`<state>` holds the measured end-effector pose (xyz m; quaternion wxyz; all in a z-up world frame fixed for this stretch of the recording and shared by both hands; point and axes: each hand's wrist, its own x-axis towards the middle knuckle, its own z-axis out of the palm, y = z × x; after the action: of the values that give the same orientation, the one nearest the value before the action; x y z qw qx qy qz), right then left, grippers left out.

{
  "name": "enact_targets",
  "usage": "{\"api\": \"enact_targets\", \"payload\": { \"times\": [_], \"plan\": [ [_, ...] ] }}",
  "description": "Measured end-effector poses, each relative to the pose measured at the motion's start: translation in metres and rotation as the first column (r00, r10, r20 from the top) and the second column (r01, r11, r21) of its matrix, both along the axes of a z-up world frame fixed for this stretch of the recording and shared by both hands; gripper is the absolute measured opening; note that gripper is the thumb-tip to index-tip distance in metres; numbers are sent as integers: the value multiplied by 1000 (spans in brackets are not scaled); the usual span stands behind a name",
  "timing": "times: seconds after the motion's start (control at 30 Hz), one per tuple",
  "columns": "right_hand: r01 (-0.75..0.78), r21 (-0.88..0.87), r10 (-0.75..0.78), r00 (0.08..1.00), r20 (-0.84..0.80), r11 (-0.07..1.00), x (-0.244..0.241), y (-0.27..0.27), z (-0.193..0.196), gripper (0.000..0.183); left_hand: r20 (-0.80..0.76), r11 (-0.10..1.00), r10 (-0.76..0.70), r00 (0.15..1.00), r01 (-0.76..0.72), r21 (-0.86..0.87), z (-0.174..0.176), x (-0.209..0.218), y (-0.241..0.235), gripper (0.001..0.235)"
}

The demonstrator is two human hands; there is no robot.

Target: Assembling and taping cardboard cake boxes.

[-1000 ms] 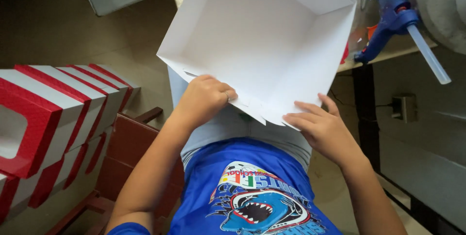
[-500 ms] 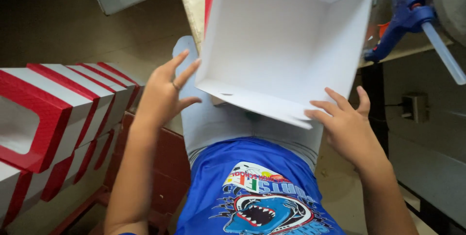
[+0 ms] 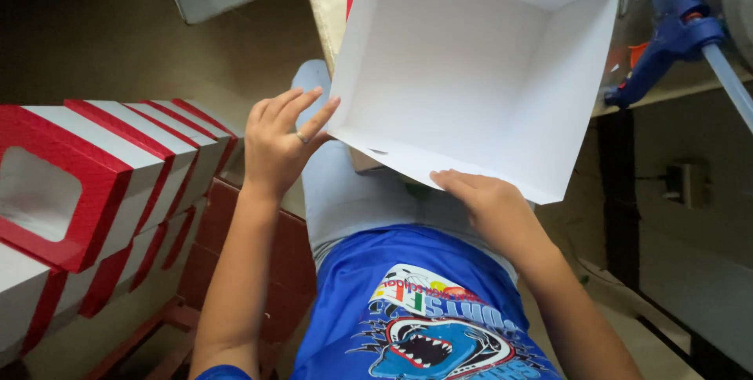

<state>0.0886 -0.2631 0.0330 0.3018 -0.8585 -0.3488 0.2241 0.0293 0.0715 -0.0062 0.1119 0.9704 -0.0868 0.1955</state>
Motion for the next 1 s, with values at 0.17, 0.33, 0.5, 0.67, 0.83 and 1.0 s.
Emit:
{"api": "enact_targets", "payload": {
  "times": [0.17,0.33,0.5,0.67,0.83,1.0],
  "plan": [
    [-33,0,33,992,123,999,7,-12,-4,66,15,999,-8,1000,8,-42,5,5,-12,60],
    [-34,-2,34,989,143,999,8,-16,-6,65,52,983,-140,989,145,-113,5,2,-11,27],
    [-27,-35,31,993,113,999,0,-17,-10,69,76,990,-141,987,141,9,9,7,-1,17],
    [-18,17,17,995,97,1000,-11,-8,-12,63,67,994,-109,992,108,26,6,3,3,19],
    [-14,53,7,990,142,999,-20,4,-15,55,21,998,-54,998,54,-32,3,-7,4,18],
    [8,64,-18,985,170,998,-30,13,-19,51,-178,995,-93,980,82,-65,13,-13,-19,48]
  ]
}}
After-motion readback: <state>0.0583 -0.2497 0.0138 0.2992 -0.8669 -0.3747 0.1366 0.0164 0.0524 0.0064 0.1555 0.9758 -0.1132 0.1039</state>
